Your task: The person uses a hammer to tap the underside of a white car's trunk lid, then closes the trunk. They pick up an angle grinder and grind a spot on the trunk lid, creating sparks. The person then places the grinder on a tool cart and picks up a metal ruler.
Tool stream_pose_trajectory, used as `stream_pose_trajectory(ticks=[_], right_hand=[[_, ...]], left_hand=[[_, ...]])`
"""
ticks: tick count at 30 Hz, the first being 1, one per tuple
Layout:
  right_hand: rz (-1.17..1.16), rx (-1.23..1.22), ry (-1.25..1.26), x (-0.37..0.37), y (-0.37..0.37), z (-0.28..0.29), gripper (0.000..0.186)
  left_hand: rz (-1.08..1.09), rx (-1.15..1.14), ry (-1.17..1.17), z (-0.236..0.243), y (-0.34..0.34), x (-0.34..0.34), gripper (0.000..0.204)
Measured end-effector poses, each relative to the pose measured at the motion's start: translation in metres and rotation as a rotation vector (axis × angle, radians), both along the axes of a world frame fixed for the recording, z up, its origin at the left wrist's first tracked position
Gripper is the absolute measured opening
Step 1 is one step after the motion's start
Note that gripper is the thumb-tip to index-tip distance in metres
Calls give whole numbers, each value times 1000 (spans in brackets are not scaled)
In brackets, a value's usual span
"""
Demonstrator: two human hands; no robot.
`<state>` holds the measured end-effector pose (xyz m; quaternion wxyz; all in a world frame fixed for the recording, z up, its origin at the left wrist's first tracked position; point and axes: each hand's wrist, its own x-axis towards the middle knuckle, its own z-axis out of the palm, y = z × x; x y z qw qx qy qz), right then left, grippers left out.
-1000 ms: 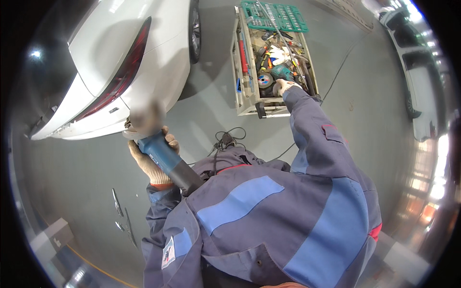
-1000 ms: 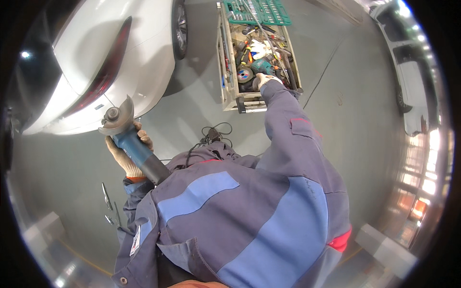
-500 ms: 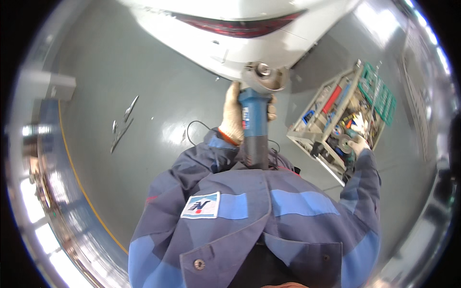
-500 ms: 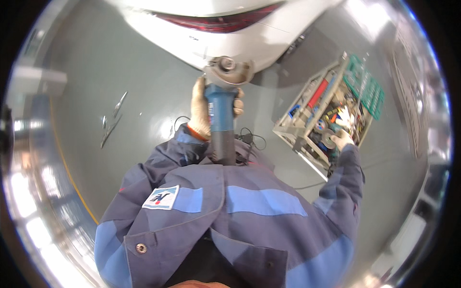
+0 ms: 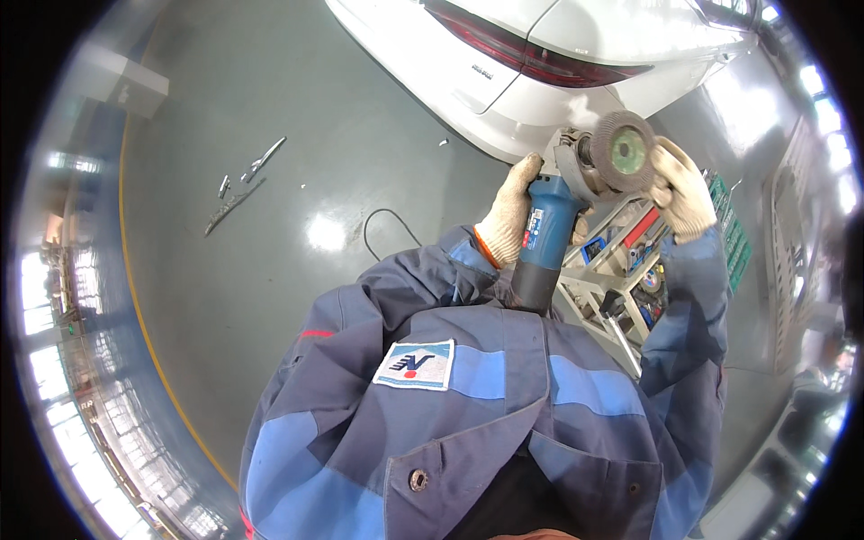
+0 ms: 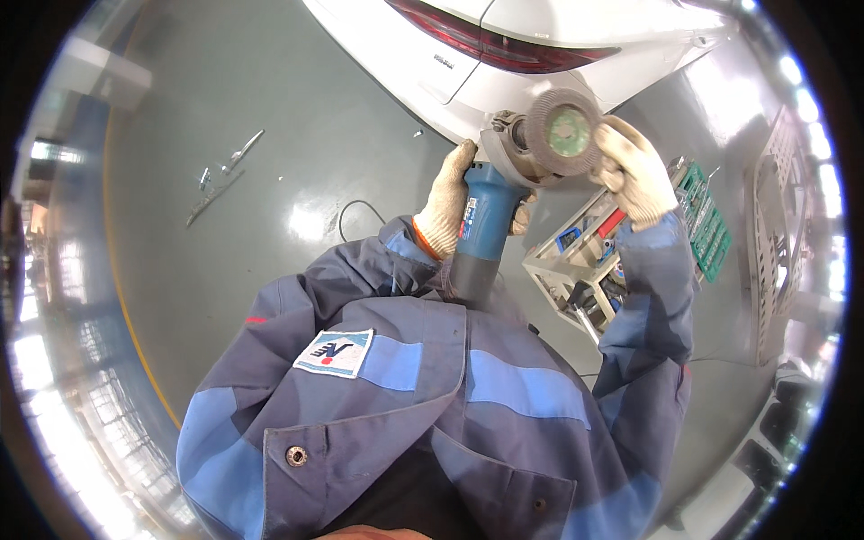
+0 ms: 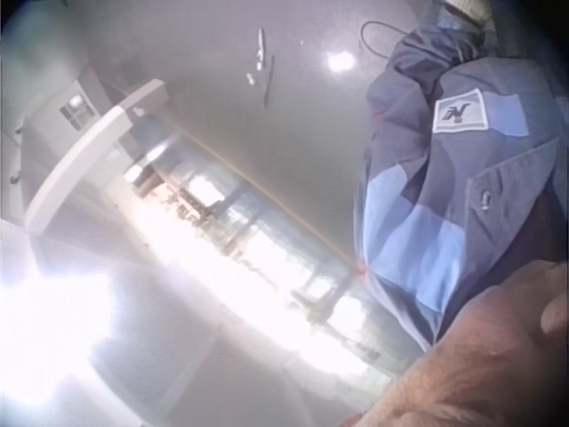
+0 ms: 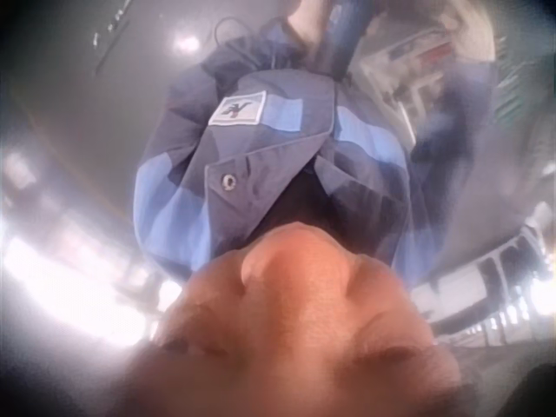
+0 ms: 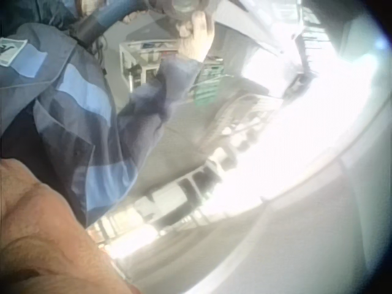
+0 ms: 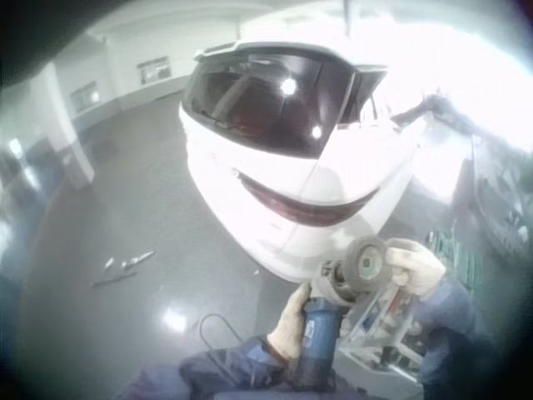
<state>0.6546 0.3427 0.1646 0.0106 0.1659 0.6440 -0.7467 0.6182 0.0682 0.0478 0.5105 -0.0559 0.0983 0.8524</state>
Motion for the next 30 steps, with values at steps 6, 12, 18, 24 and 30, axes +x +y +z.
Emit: stream_pose_trajectory(ticks=[6, 12, 18, 24, 30], right_hand=[[223, 58, -62, -37, -19, 2, 51], [338, 201, -83, -49, -35, 1, 39], [368, 240, -95, -55, -42, 14, 37], [377, 291, -72, -52, -43, 12, 35], [122, -7, -95, -41, -31, 4, 41]], left_hand=[[-31, 177, -41, -14, 4, 1, 104], [52, 214, 53, -26, 4, -2, 103], [9, 242, -20, -23, 0, -3, 106], [3, 252, -24, -25, 2, -7, 107], [24, 247, 24, -27, 1, -5, 106]])
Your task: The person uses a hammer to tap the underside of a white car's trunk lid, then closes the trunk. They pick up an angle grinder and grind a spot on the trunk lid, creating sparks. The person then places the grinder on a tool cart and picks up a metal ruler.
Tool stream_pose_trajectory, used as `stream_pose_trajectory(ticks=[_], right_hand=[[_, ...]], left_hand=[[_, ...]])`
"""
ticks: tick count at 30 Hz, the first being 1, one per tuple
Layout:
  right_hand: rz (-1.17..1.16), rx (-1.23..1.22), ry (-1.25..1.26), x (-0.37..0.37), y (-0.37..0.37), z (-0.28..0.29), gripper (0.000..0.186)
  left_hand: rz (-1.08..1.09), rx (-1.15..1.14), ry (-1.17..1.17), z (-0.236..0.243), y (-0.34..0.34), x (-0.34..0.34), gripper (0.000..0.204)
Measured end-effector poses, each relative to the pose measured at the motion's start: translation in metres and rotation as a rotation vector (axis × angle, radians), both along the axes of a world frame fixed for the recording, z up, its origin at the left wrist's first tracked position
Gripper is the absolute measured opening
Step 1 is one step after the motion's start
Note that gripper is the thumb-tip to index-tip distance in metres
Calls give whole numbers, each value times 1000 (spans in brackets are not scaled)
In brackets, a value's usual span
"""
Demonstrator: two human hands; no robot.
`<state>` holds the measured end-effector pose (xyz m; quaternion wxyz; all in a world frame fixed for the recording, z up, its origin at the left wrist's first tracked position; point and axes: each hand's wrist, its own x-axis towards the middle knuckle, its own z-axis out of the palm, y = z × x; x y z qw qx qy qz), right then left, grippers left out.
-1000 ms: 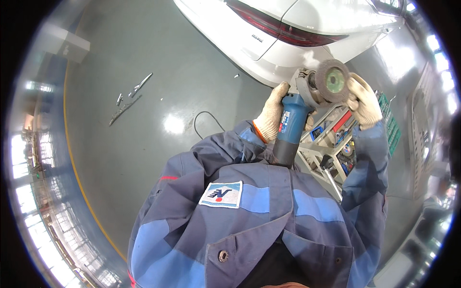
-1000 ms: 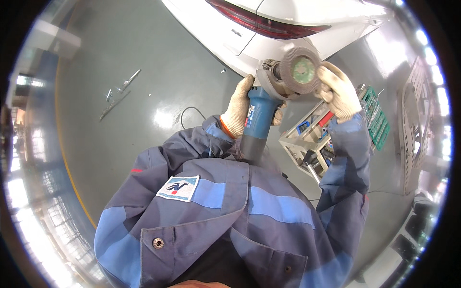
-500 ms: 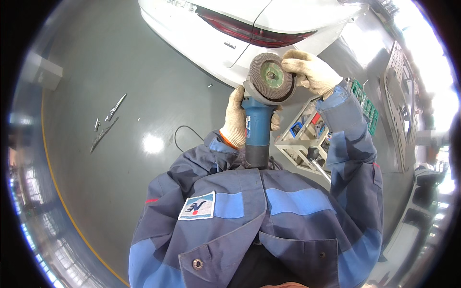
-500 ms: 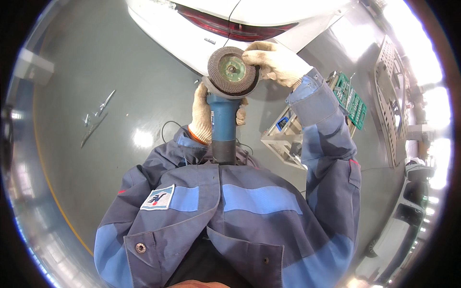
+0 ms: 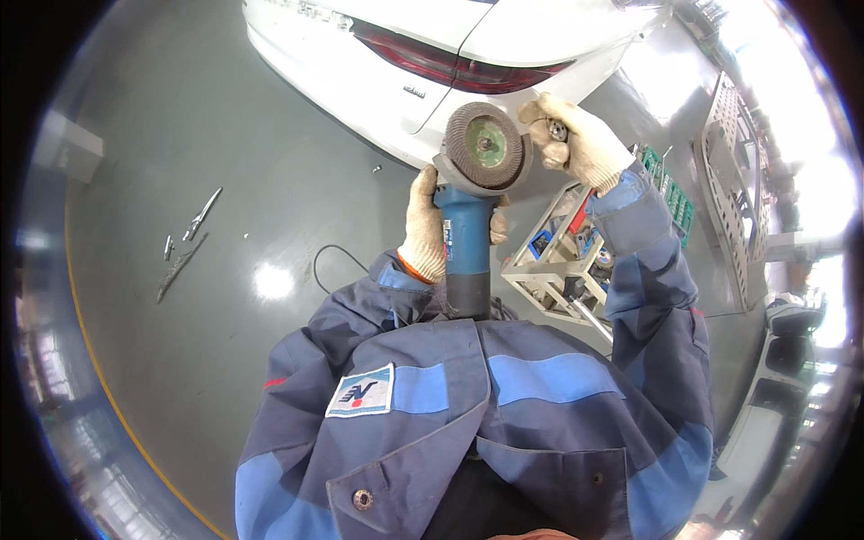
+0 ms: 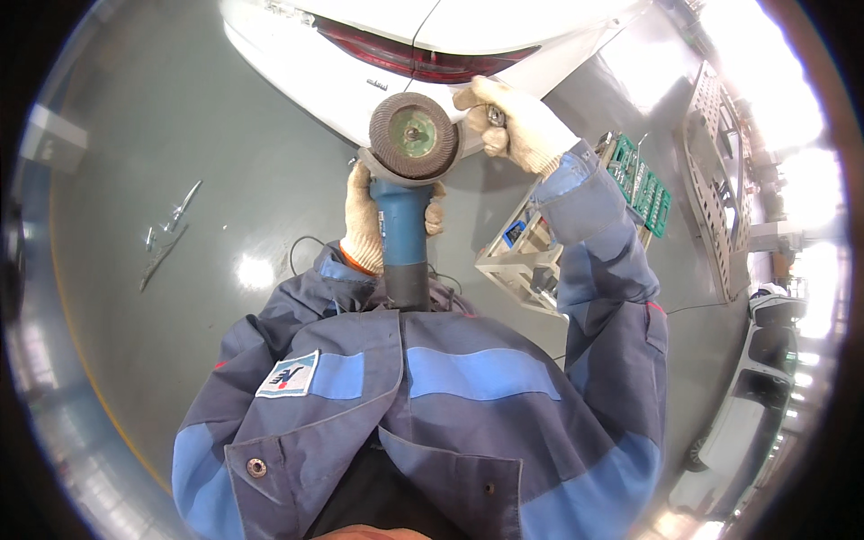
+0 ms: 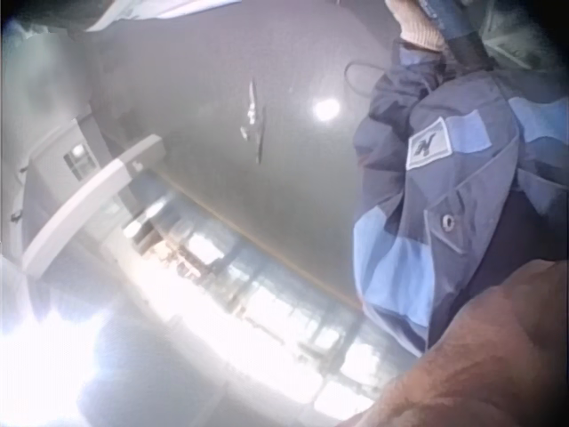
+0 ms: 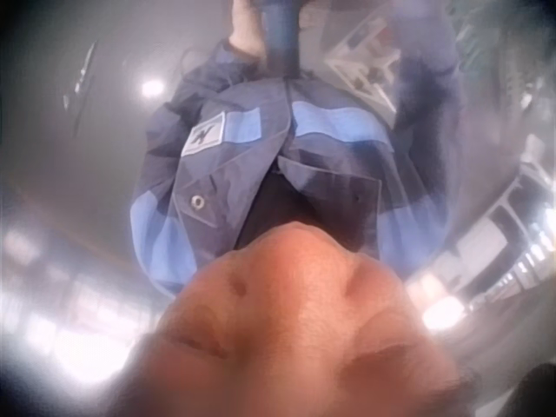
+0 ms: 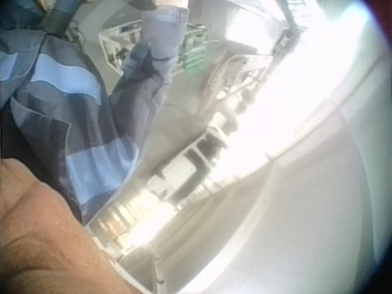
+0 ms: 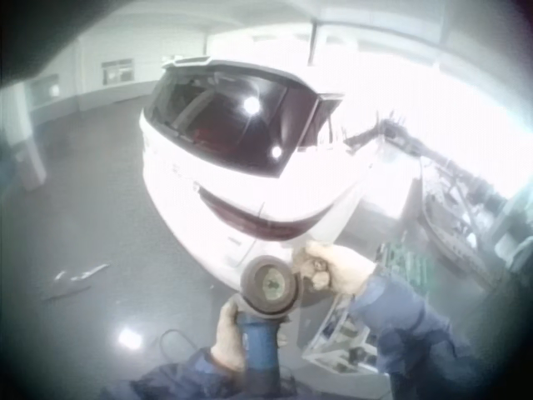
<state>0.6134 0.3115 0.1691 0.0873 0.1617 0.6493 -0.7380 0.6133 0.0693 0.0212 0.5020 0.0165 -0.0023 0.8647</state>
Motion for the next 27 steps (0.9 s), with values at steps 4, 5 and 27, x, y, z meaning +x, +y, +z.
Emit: stream_pose_trajectory(ticks=[4, 5, 27], right_hand=[[99, -309, 101, 17, 15, -7, 54], [171, -318, 106, 16, 19, -7, 63], [306, 1317, 1055, 19, -55, 12, 40]], left_hand=[[42, -147, -59, 3, 1, 3, 103], [54, -163, -66, 3, 2, 3, 103], [96, -25, 38, -3, 3, 11, 96]])
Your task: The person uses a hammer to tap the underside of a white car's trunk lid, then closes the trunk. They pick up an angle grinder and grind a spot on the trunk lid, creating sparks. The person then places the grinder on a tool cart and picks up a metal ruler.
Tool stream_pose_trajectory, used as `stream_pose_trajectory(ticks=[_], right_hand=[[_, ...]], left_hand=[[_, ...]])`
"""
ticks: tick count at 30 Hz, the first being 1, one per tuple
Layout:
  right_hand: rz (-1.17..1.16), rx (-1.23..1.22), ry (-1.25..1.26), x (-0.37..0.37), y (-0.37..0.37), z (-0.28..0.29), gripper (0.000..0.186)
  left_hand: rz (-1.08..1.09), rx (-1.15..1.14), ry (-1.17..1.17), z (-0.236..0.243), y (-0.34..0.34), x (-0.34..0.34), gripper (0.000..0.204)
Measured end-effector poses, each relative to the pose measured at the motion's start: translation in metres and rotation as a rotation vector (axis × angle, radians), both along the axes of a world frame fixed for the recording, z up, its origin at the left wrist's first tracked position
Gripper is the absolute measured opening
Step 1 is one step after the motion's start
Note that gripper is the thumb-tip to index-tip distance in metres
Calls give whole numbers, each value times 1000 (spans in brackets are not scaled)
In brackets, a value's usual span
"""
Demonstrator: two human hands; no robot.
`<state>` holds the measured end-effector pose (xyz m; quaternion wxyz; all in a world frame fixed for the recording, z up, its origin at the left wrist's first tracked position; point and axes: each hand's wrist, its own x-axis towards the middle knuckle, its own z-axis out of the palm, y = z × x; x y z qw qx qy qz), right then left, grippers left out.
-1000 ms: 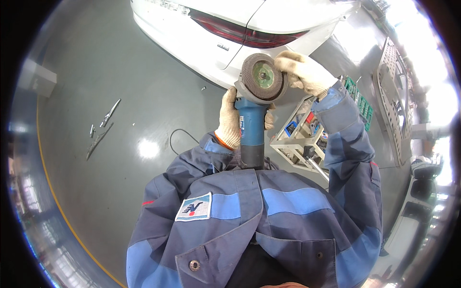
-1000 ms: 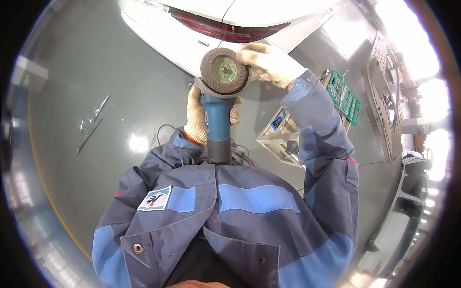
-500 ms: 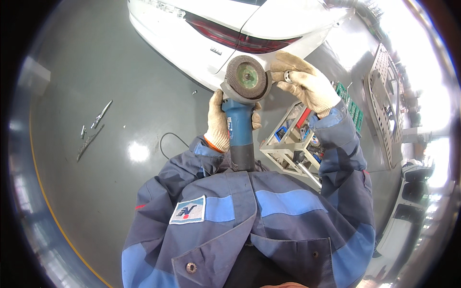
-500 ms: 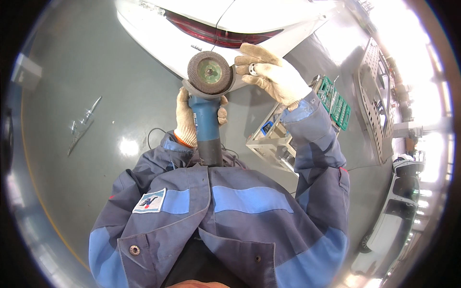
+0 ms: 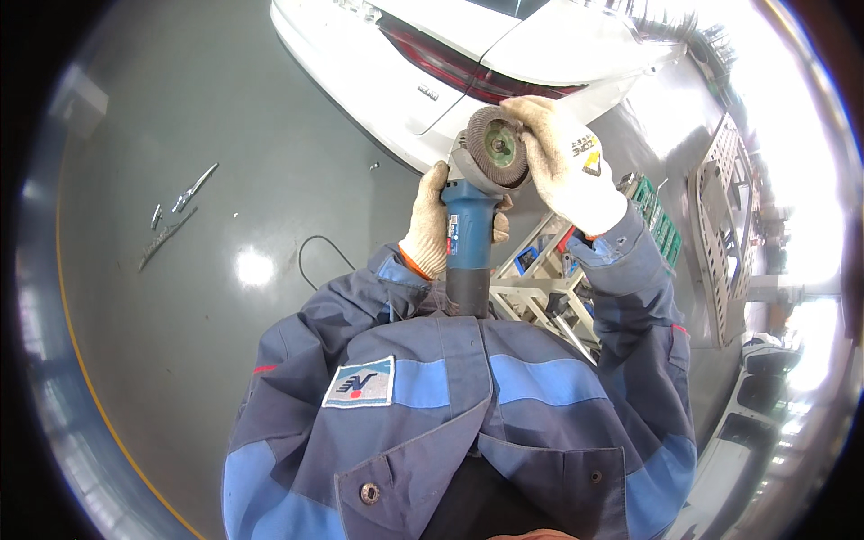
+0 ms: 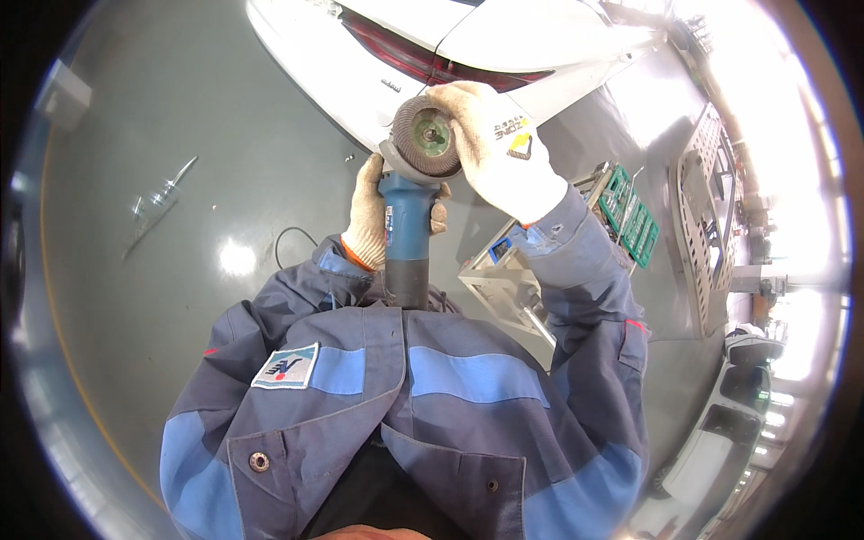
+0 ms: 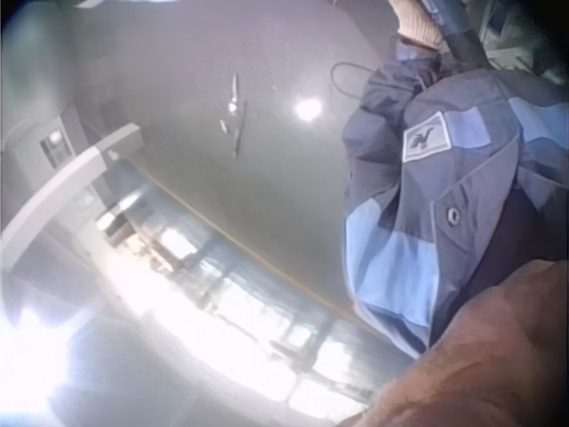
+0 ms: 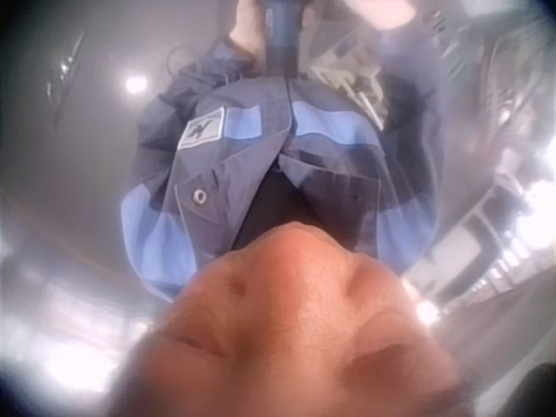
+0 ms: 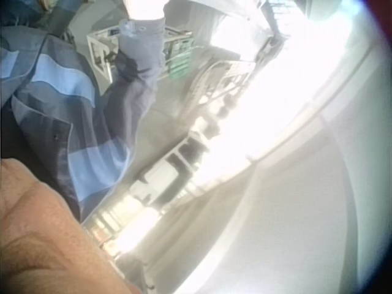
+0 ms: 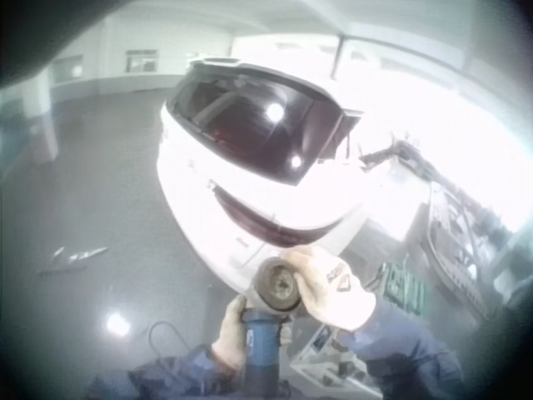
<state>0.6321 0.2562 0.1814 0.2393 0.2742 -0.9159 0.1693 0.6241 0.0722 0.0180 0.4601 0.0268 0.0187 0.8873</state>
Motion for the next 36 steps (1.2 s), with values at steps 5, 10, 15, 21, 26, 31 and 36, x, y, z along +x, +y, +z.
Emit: stream_pose_trajectory(ticks=[5, 10, 15, 21, 26, 31, 36], right_hand=[[-5, -77, -116, 1, -3, 2, 44], [-18, 133, -50, 1, -9, 5, 40], [22, -104, -12, 3, -21, -8, 32], [5, -19, -93, 13, -13, -4, 31], [74, 67, -56, 18, -9, 7, 33], [55, 41, -255, 20, -7, 15, 31], [34, 119, -229, 19, -9, 18, 29]], left_hand=[[6, -2, -31, 1, 0, 4, 96], [19, -39, 10, 2, -1, 4, 95], [25, -48, 34, 2, 0, 3, 94], [16, -62, 13, 4, -1, 4, 95], [-65, -15, -61, 2, -1, 7, 96], [-61, -19, -53, -4, -1, 11, 96], [-29, -94, -13, -7, 1, 15, 93]])
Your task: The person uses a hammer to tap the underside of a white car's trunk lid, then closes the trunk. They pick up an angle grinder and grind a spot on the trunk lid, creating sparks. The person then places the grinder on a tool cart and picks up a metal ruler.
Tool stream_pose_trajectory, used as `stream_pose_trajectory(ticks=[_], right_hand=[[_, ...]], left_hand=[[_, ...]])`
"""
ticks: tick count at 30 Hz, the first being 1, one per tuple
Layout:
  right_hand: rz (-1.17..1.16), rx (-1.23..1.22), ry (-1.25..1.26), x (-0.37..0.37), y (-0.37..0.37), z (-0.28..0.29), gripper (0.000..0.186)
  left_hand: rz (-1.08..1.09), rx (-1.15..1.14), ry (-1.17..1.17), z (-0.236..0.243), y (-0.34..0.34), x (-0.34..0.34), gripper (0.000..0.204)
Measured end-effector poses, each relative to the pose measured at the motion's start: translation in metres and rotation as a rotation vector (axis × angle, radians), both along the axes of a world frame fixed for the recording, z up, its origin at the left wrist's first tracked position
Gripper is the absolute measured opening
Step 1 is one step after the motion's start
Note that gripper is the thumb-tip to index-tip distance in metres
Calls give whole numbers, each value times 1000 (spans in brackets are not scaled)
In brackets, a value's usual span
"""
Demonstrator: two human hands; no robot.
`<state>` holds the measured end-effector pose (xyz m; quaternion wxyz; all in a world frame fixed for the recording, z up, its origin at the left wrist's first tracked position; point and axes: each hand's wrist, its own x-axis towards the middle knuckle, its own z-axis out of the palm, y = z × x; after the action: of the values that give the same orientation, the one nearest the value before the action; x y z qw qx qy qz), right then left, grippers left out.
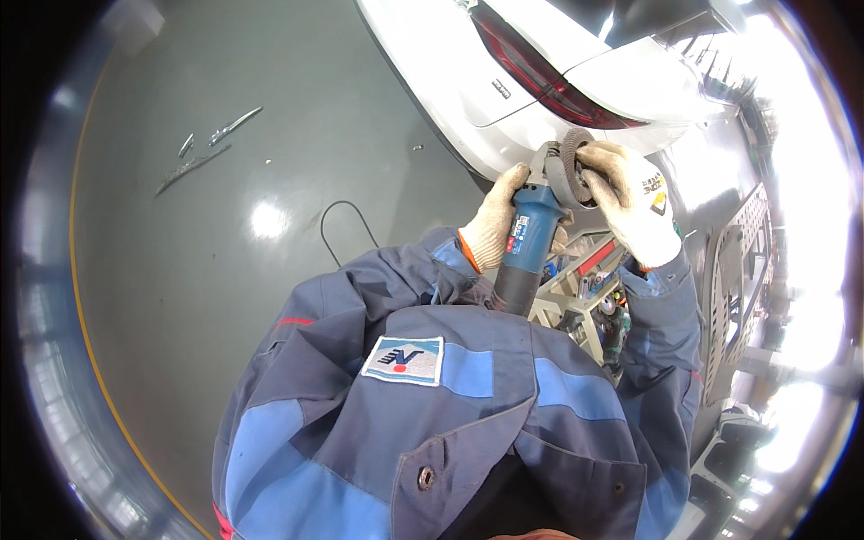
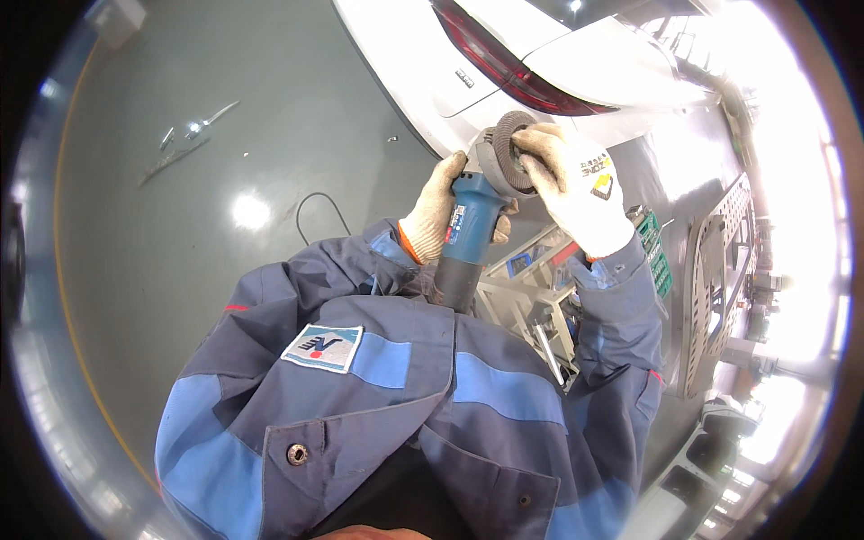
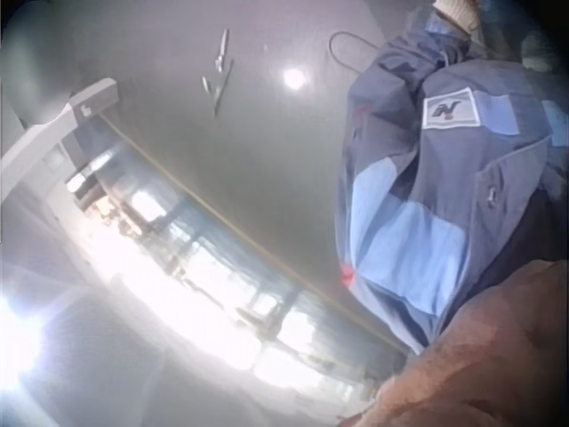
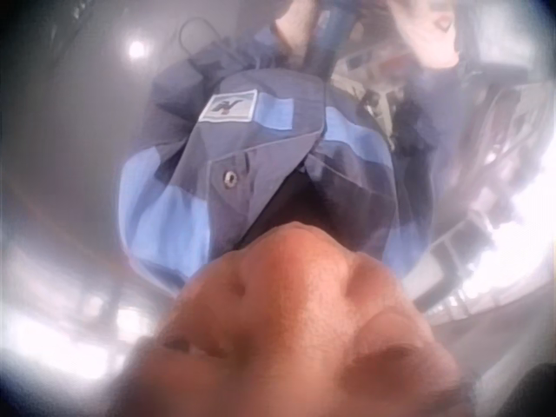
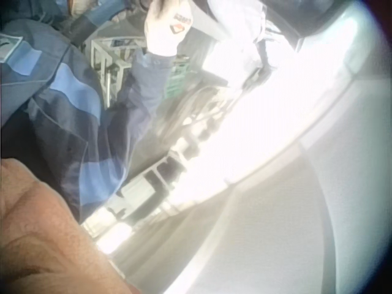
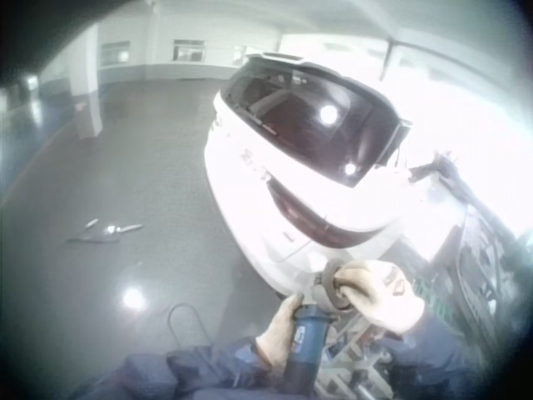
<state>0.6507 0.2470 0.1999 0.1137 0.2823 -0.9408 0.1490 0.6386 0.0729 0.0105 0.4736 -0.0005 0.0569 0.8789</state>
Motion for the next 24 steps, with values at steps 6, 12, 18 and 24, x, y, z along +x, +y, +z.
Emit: stream_pose_trajectory(ticks=[6, 12, 18, 24], right_hand=[[-143, 81, 32, 6, -8, 2, 26], [-161, 157, -33, 0, -5, 6, 31], [-240, 243, -65, -5, -7, 8, 30], [-150, -69, -29, 0, -7, 2, 21]], left_hand=[[7, -40, -6, -1, 0, 2, 92], [65, -35, 34, 1, -1, 5, 91], [66, -25, 8, 4, -4, 6, 96], [37, -18, -38, 0, -4, 3, 105]])
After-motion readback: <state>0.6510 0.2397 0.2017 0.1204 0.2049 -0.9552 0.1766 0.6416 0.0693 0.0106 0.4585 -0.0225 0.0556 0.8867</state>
